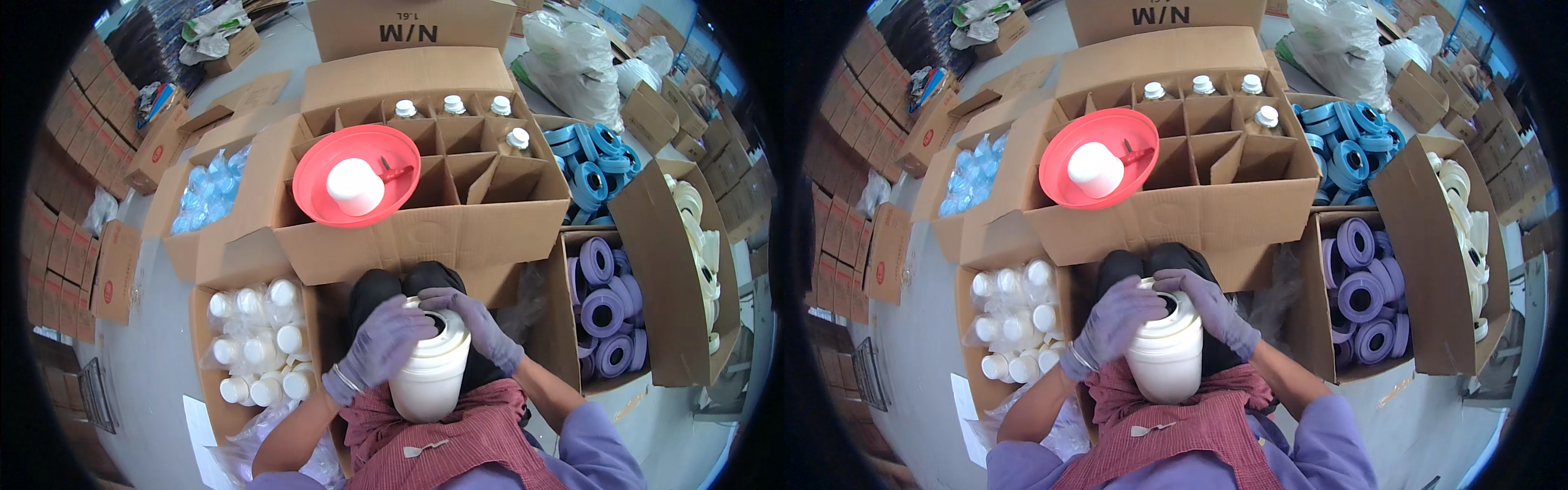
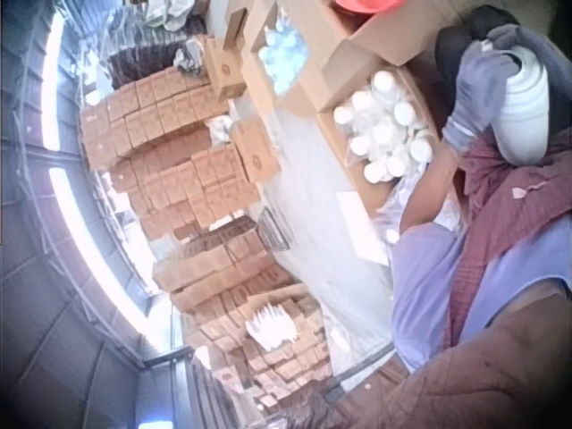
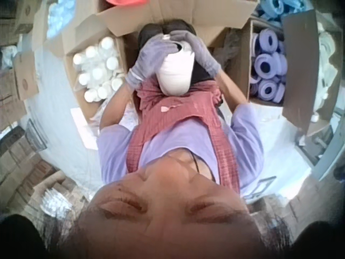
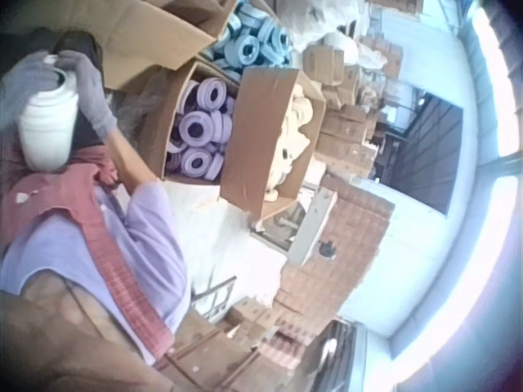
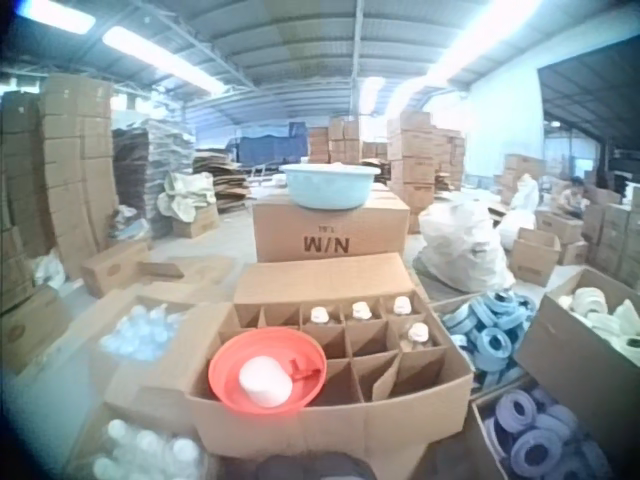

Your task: The person assembles thermos flasks by inserting inner liners, placing rubber seals, and screwing on lids. They handle multiple flasks and components from surrounding boxes, wrapping each completed unit in plastic.

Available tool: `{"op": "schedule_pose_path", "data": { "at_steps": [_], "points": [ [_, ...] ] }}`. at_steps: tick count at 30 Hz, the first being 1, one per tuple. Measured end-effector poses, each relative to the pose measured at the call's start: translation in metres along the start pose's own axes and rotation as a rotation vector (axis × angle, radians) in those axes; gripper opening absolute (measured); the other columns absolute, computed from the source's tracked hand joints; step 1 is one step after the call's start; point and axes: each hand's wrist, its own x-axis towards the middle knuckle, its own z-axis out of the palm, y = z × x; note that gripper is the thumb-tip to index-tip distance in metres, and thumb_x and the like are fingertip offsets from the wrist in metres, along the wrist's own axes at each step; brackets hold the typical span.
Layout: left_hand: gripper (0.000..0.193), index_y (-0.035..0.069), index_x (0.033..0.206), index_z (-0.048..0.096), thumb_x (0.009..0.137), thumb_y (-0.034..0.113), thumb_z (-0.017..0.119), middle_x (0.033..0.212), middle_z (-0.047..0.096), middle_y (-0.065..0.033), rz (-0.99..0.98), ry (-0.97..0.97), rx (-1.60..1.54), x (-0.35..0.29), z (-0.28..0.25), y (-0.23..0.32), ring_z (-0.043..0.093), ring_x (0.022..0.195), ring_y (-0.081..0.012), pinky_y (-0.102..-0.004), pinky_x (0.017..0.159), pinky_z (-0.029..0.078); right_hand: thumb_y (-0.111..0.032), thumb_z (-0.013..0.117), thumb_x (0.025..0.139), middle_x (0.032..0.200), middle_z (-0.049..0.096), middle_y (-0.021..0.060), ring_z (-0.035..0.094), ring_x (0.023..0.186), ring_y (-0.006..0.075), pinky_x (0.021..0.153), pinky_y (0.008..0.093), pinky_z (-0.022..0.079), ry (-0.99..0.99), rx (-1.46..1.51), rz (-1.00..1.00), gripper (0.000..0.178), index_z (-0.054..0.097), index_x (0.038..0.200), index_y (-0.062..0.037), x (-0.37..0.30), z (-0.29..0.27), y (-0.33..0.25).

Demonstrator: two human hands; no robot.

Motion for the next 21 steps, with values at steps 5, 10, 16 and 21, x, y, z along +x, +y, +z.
{"op": "schedule_pose_path", "data": {
  "at_steps": [5, 10, 16, 21],
  "points": [
    [0.041, 0.002, 0.135, 0.052, 0.100, 0.021, 0.051, 0.132, 0.057, -0.0153, -0.400, 0.182, -0.497, -0.007, 0.036, -0.045, 0.052, 0.126, -0.0302, -0.0373, 0.111, 0.038, -0.027, 0.065, 0.084, 0.127, 0.057, 0.0172, 0.054, 0.120, 0.0370, 0.108, 0.0496, 0.037, -0.054, -0.977, -0.523, 0.051, 0.056, 0.131, -0.0068, -0.050, 0.024, -0.075],
    [0.043, 0.000, 0.135, 0.051, 0.097, 0.019, 0.055, 0.135, 0.051, -0.0243, -0.345, 0.254, 0.079, -0.015, 0.083, -0.011, 0.047, 0.128, -0.0382, -0.0445, 0.113, 0.031, -0.042, 0.066, 0.087, 0.105, 0.061, 0.0117, 0.066, 0.087, 0.0278, 0.072, 0.0404, 0.054, -0.020, -1.321, -0.182, 0.058, 0.055, 0.136, -0.0141, -0.107, 0.017, -0.112],
    [0.034, -0.002, 0.120, 0.057, 0.087, 0.003, 0.065, 0.108, 0.065, -0.0098, -0.778, 0.004, -0.698, -0.044, 0.054, 0.055, 0.061, 0.097, -0.0173, -0.0313, 0.090, 0.049, -0.051, 0.050, 0.093, 0.093, 0.071, 0.0220, 0.070, 0.085, 0.0356, 0.081, 0.0432, 0.055, 0.439, -0.327, 0.784, 0.055, 0.070, 0.102, -0.0007, -0.152, -0.057, -0.045],
    [0.035, -0.003, 0.115, 0.060, 0.093, 0.023, 0.055, 0.104, 0.066, -0.0115, -1.034, 0.004, -1.015, -0.062, 0.059, 0.035, 0.062, 0.091, -0.0156, -0.0285, 0.086, 0.049, -0.023, 0.041, 0.102, 0.107, 0.063, 0.0270, 0.064, 0.099, 0.0447, 0.085, 0.0484, 0.052, -0.147, -1.058, 0.502, 0.046, 0.037, 0.146, -0.0125, -0.212, -0.073, 0.036]
  ]
}}
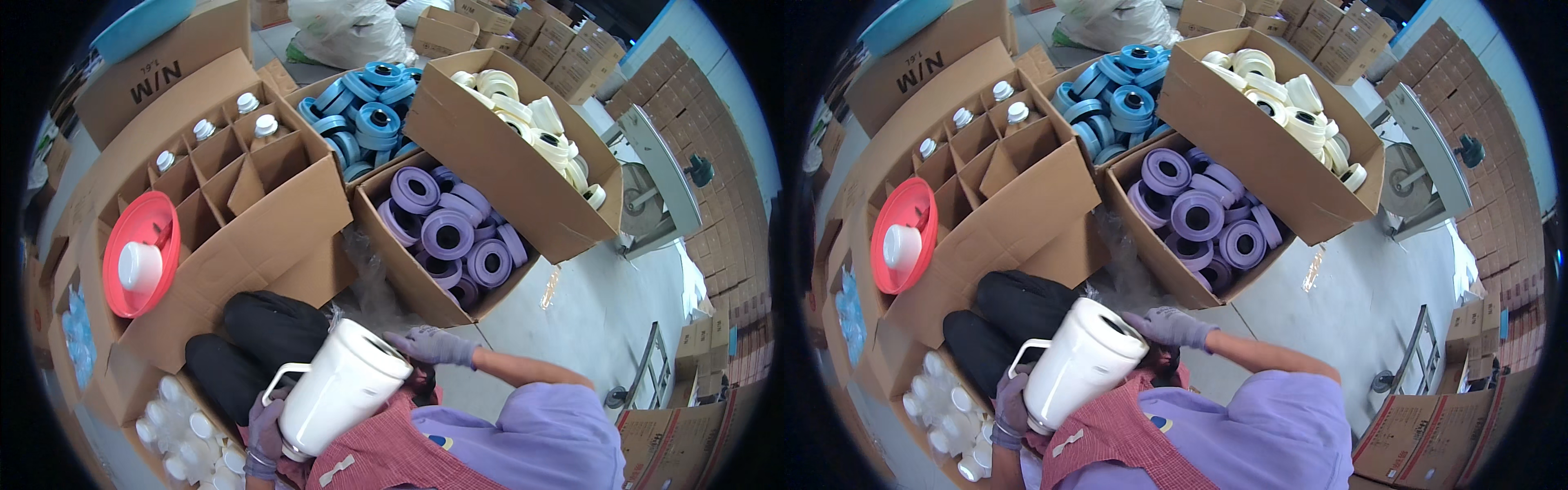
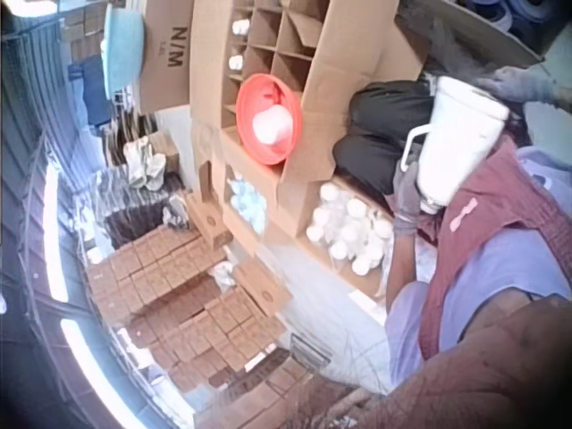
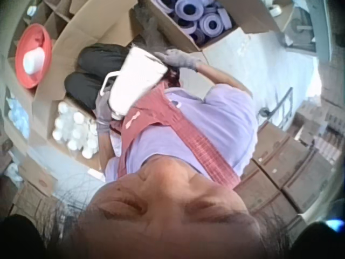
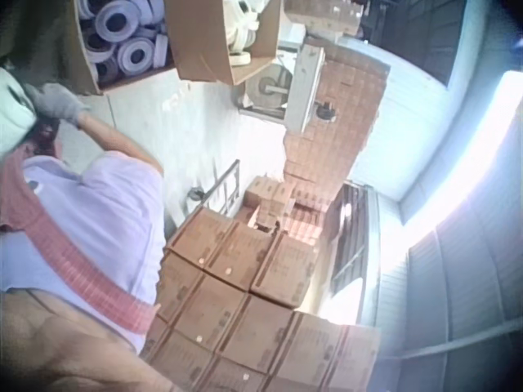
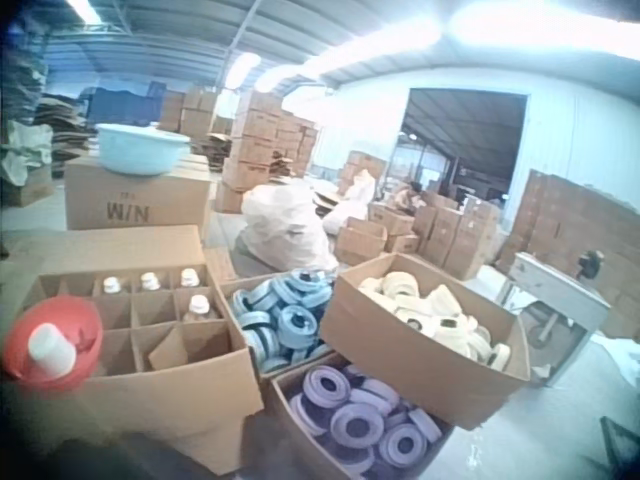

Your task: The person assembles thermos flasks by inserting inner liners, placing rubber seals, and screwing on lids. They handle multiple flasks and components from surrounding boxes, wrapping each completed unit in plastic.

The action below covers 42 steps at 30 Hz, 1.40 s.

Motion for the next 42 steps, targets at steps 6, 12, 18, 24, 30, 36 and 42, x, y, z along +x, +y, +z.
{"op": "schedule_pose_path", "data": {
  "at_steps": [6, 12, 18, 24, 30, 36, 42],
  "points": [
    [0.029, -0.004, 0.109, 0.065, 0.095, 0.019, 0.053, 0.097, 0.072, -0.0099, 0.605, 0.040, 0.864, 0.028, 0.012, 0.011, 0.066, 0.085, -0.0191, -0.0344, 0.073, 0.051, -0.036, 0.042, 0.103, 0.159, 0.026, 0.0188, 0.022, 0.148, 0.0327, 0.121, 0.0424, 0.014, 0.595, 0.647, -0.613, 0.056, 0.039, 0.149, -0.0045, 0.021, -0.069, -0.049],
    [0.021, -0.002, 0.098, 0.073, 0.082, 0.008, 0.065, 0.099, 0.074, -0.0097, 0.950, 0.251, 0.713, 0.025, 0.026, 0.092, 0.066, 0.101, -0.0176, -0.0326, 0.095, 0.049, -0.027, 0.033, 0.106, 0.161, 0.021, 0.0183, 0.017, 0.150, 0.0286, 0.122, 0.0375, 0.014, 0.240, 1.030, -0.289, 0.055, 0.024, 0.153, 0.0001, 0.066, -0.076, -0.042],
    [0.022, 0.002, 0.095, 0.075, 0.077, 0.008, 0.064, 0.102, 0.074, -0.0092, 0.757, 0.393, 0.425, 0.006, 0.006, 0.082, 0.068, 0.101, -0.0213, -0.0365, 0.096, 0.050, -0.042, 0.044, 0.100, 0.151, 0.033, 0.0216, 0.028, 0.143, 0.0332, 0.119, 0.0422, 0.020, 0.467, 0.845, -0.587, 0.056, 0.046, 0.139, -0.0018, 0.099, -0.103, -0.090],
    [0.027, 0.004, 0.101, 0.075, 0.077, 0.005, 0.064, 0.102, 0.074, -0.0092, 0.157, 0.266, 0.184, -0.001, -0.005, 0.113, 0.070, 0.099, -0.0225, -0.0396, 0.092, 0.054, -0.047, 0.038, 0.105, 0.136, 0.049, 0.0132, 0.053, 0.123, 0.0216, 0.107, 0.0337, 0.040, 0.467, 0.780, -0.531, 0.053, 0.045, 0.140, -0.0075, 0.114, -0.119, -0.091],
    [0.029, 0.004, 0.099, 0.074, 0.071, 0.005, 0.066, 0.106, 0.074, -0.0079, 1.056, 0.332, 0.895, 0.000, 0.008, 0.110, 0.066, 0.113, -0.0259, -0.0440, 0.111, 0.039, -0.055, 0.048, 0.100, 0.115, 0.064, 0.0129, 0.066, 0.101, 0.0225, 0.095, 0.0366, 0.051, 0.058, 1.738, -0.073, 0.059, 0.050, 0.133, -0.0063, 0.142, -0.129, -0.107],
    [0.021, -0.002, 0.103, 0.073, 0.090, 0.011, 0.064, 0.100, 0.074, -0.0094, 0.410, 0.422, 0.079, -0.007, -0.025, 0.081, 0.068, 0.090, -0.0148, -0.0300, 0.085, 0.054, -0.050, 0.046, 0.101, 0.141, 0.048, 0.0151, 0.052, 0.126, 0.0269, 0.107, 0.0388, 0.042, 0.594, 0.593, -0.728, 0.060, 0.046, 0.138, -0.0018, 0.152, -0.141, -0.129],
    [0.023, -0.002, 0.103, 0.073, 0.084, 0.006, 0.063, 0.106, 0.073, -0.0087, 0.972, 0.363, 0.751, -0.005, -0.013, 0.109, 0.066, 0.101, -0.0165, -0.0318, 0.092, 0.052, -0.057, 0.045, 0.099, 0.131, 0.060, 0.0145, 0.067, 0.102, 0.0256, 0.092, 0.0449, 0.053, -0.131, 1.752, 0.154, 0.060, 0.053, 0.131, -0.0063, 0.175, -0.117, -0.099]
  ]
}}
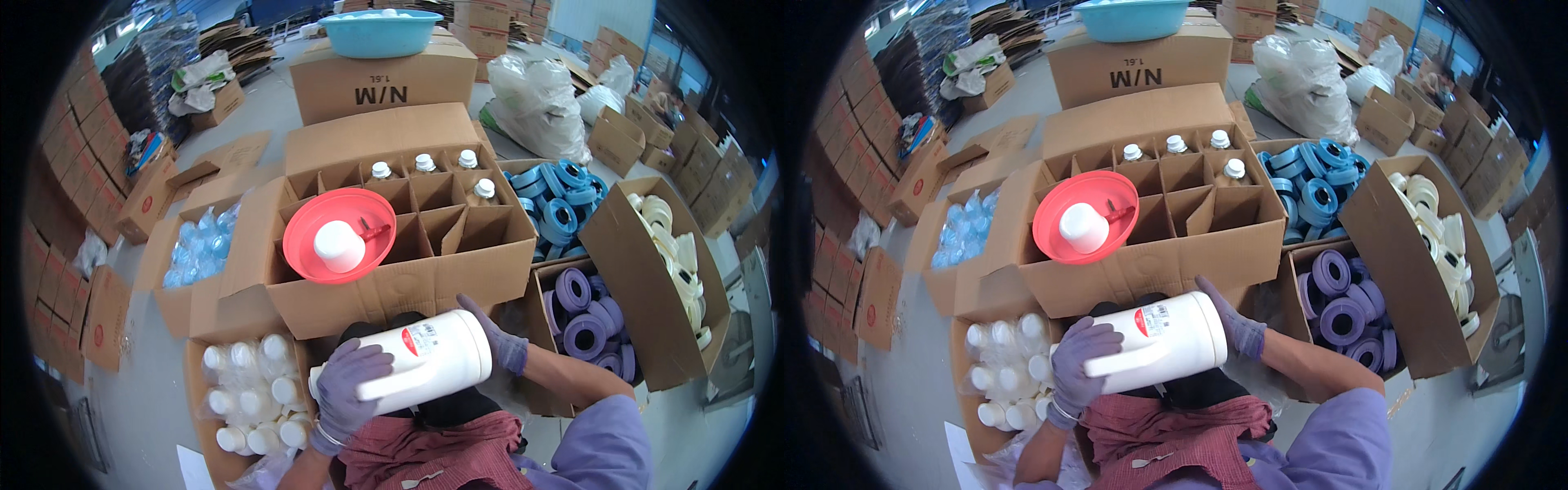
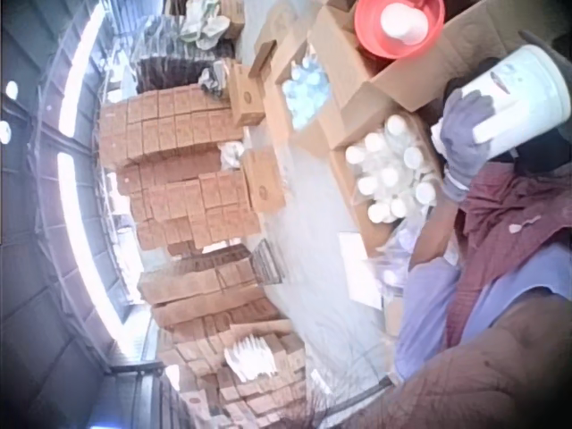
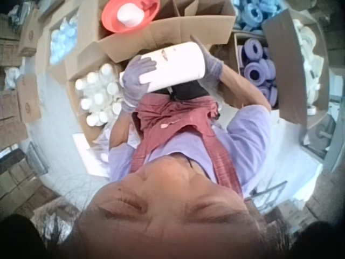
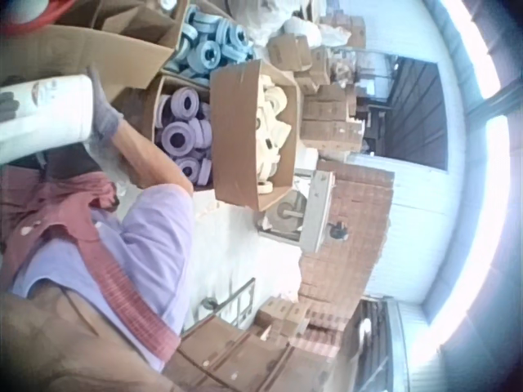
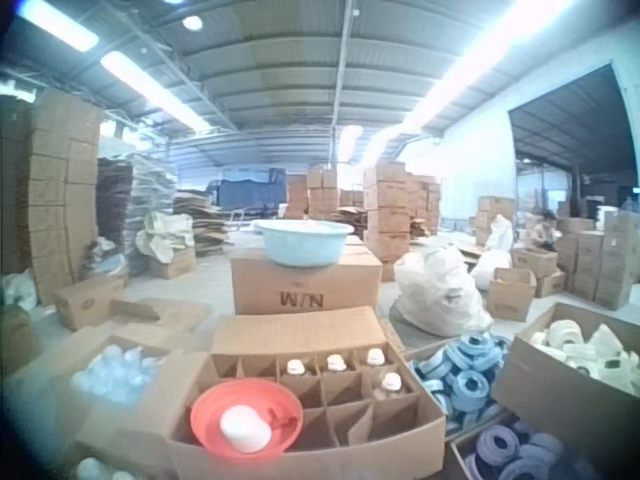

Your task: The person assembles thermos flasks by inserting inner liners, placing rubber seals, and screwing on lids. They handle multiple flasks and components from surrounding boxes, wrapping each completed unit in plastic.

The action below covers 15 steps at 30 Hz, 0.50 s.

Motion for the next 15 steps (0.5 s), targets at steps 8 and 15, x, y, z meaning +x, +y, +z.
{"op": "schedule_pose_path", "data": {
  "at_steps": [8, 15],
  "points": [
    [0.023, -0.005, 0.104, 0.072, 0.089, 0.007, 0.060, 0.103, 0.073, -0.0108, -0.463, 0.197, -0.368, -0.011, 0.001, -0.013, 0.066, 0.099, -0.0164, -0.0317, 0.094, 0.050, -0.052, 0.040, 0.102, 0.152, 0.034, 0.0123, 0.042, 0.134, 0.0245, 0.112, 0.0357, 0.034, -0.223, -0.685, -0.543, 0.065, 0.032, 0.152, -0.0120, -0.043, 0.051, -0.027],
    [0.021, -0.001, 0.098, 0.073, 0.091, 0.012, 0.058, 0.094, 0.073, -0.0051, -0.785, 0.147, -0.707, -0.018, -0.010, -0.029, 0.066, 0.087, -0.0107, -0.0282, 0.081, 0.053, -0.053, 0.042, 0.097, 0.154, 0.030, 0.0209, 0.026, 0.145, 0.0324, 0.119, 0.0430, 0.021, -0.361, -1.126, -0.859, 0.071, 0.032, 0.152, -0.0092, -0.050, 0.067, -0.053]
  ]
}}
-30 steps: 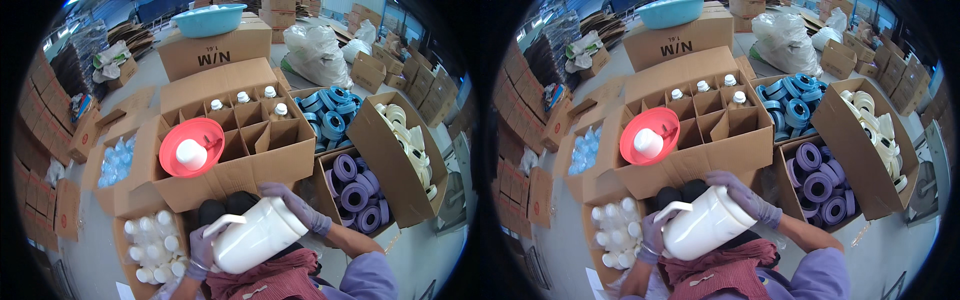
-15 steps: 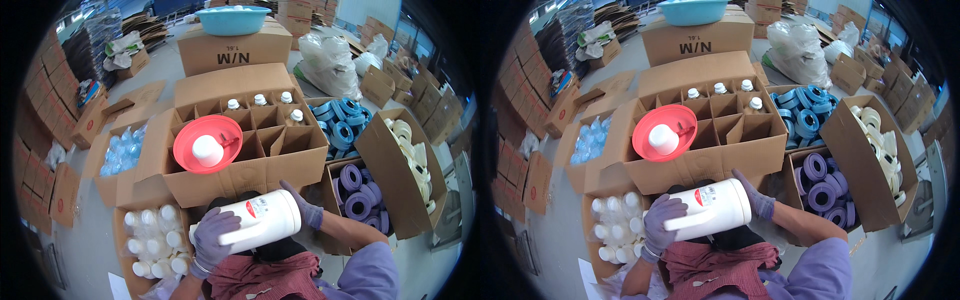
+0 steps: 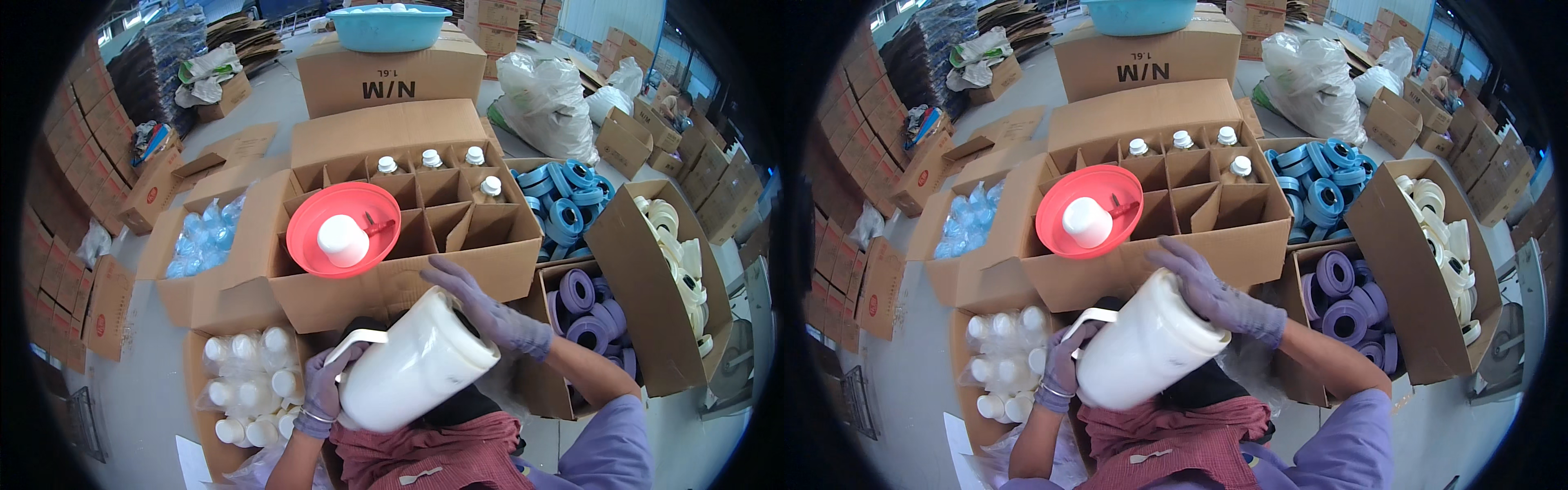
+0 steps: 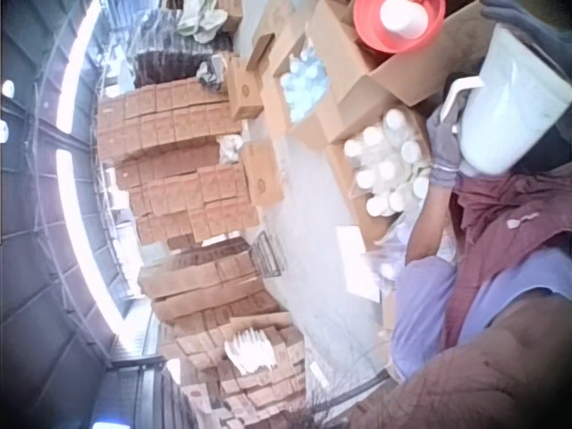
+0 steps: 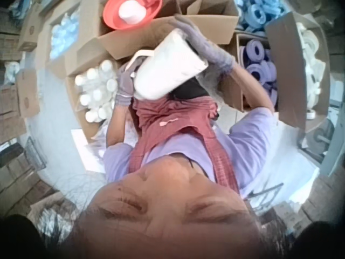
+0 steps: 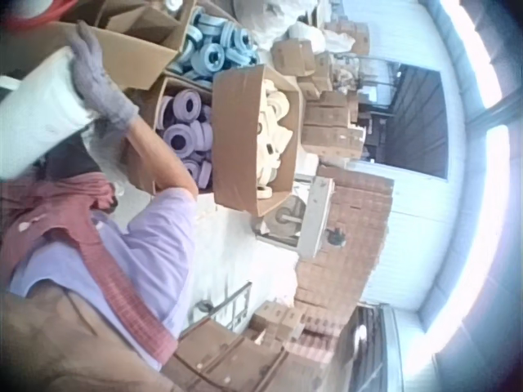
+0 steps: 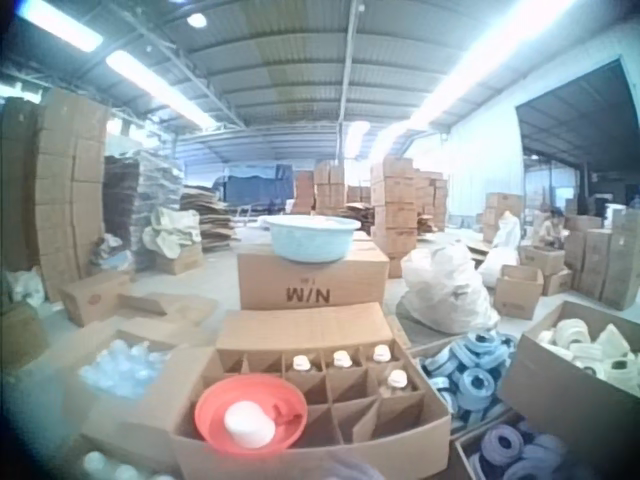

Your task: The person assembles thermos flasks by inserting inner liners, placing rubber seals, and screwing on lids. They handle multiple flasks and components from surrounding boxes, wrapping each completed unit in plastic.

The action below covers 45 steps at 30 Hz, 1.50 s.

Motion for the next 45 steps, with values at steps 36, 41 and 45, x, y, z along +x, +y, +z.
{"op": "schedule_pose_path", "data": {
  "at_steps": [36, 41, 45],
  "points": [
    [0.031, -0.001, 0.113, 0.069, 0.100, 0.024, 0.055, 0.076, 0.062, 0.0013, -0.159, -0.396, 0.043, -0.017, -0.011, -0.091, 0.056, 0.063, -0.0089, -0.0232, 0.058, 0.047, -0.049, 0.066, 0.083, 0.150, 0.037, 0.0182, 0.032, 0.138, 0.0406, 0.111, 0.0527, 0.022, -0.556, -0.412, -0.265, 0.079, 0.040, 0.148, -0.0125, -0.012, 0.061, -0.019],
    [0.032, -0.003, 0.122, 0.065, 0.100, 0.017, 0.052, 0.096, 0.072, -0.0118, 0.124, -0.023, 0.492, -0.069, 0.011, -0.076, 0.065, 0.078, -0.0090, -0.0245, 0.069, 0.051, -0.039, 0.066, 0.083, 0.139, 0.046, 0.0136, 0.039, 0.135, 0.0332, 0.107, 0.0461, 0.029, -0.459, -0.177, -0.132, 0.062, 0.047, 0.136, -0.0126, -0.014, 0.067, -0.013],
    [0.035, -0.003, 0.128, 0.061, 0.096, 0.012, 0.057, 0.096, 0.073, -0.0155, -0.075, 0.118, 0.567, -0.109, 0.024, -0.048, 0.067, 0.076, -0.0092, -0.0253, 0.070, 0.052, -0.032, 0.064, 0.084, 0.136, 0.047, 0.0135, 0.041, 0.132, 0.0309, 0.109, 0.0444, 0.028, -0.474, -0.055, -0.123, 0.052, 0.052, 0.130, -0.0111, 0.003, 0.072, 0.000]
  ]
}}
